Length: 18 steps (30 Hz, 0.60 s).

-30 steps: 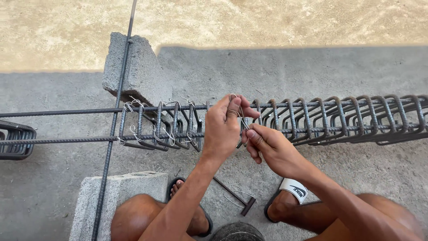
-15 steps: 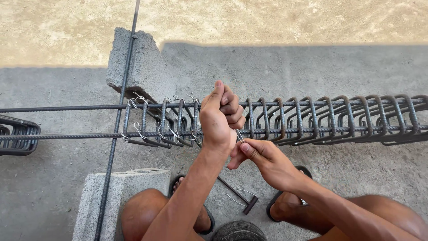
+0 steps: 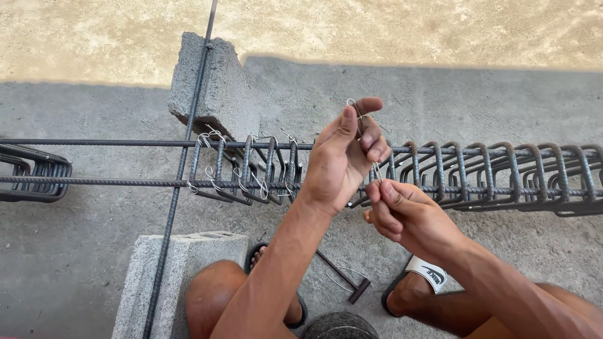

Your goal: Tying rebar intersections with wire using a manual hook tool

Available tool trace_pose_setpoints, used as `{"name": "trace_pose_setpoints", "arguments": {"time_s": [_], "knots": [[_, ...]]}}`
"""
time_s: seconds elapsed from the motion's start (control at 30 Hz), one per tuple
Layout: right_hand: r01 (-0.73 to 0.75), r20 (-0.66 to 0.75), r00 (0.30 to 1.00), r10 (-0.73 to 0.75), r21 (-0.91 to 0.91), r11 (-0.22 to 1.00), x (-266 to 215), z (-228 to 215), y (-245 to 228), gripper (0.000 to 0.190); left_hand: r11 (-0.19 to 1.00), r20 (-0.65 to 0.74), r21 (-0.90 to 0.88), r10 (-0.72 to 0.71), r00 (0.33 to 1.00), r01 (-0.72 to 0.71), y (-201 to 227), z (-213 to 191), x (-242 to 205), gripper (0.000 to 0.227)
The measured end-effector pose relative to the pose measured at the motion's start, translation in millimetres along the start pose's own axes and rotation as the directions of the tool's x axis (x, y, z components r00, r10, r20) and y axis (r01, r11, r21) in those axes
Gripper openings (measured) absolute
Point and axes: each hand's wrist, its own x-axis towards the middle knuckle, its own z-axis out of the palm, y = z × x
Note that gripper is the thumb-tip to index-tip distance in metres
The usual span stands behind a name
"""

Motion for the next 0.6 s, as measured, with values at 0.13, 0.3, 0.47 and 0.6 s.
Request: {"name": "trace_pose_setpoints", "arguments": {"time_s": [0.13,0.3,0.47,0.6], "knots": [[-0.074,0.044,0.997,0.071,0.07,0.995,-12,-7,-6,0.028,0.999,0.019,-0.003,-0.047,0.999,0.047,-20,-14,-7,0.036],[-0.264,-0.07,0.958,0.279,0.171,0.949,-33,-29,1,0.019,0.973,0.016,-0.06,-0.221,0.975,0.222,-31,-1,-22,0.026],[-0.276,-0.139,0.944,0.299,0.165,0.947,-42,-40,13,0.022,0.975,-0.048,0.004,-0.224,0.974,0.224,-43,-7,-30,0.03],[-0.28,-0.122,0.943,0.309,0.205,0.938,-39,-35,12,0.017,0.969,-0.087,0.091,-0.222,0.971,0.23,-37,-12,-28,0.027]]}}
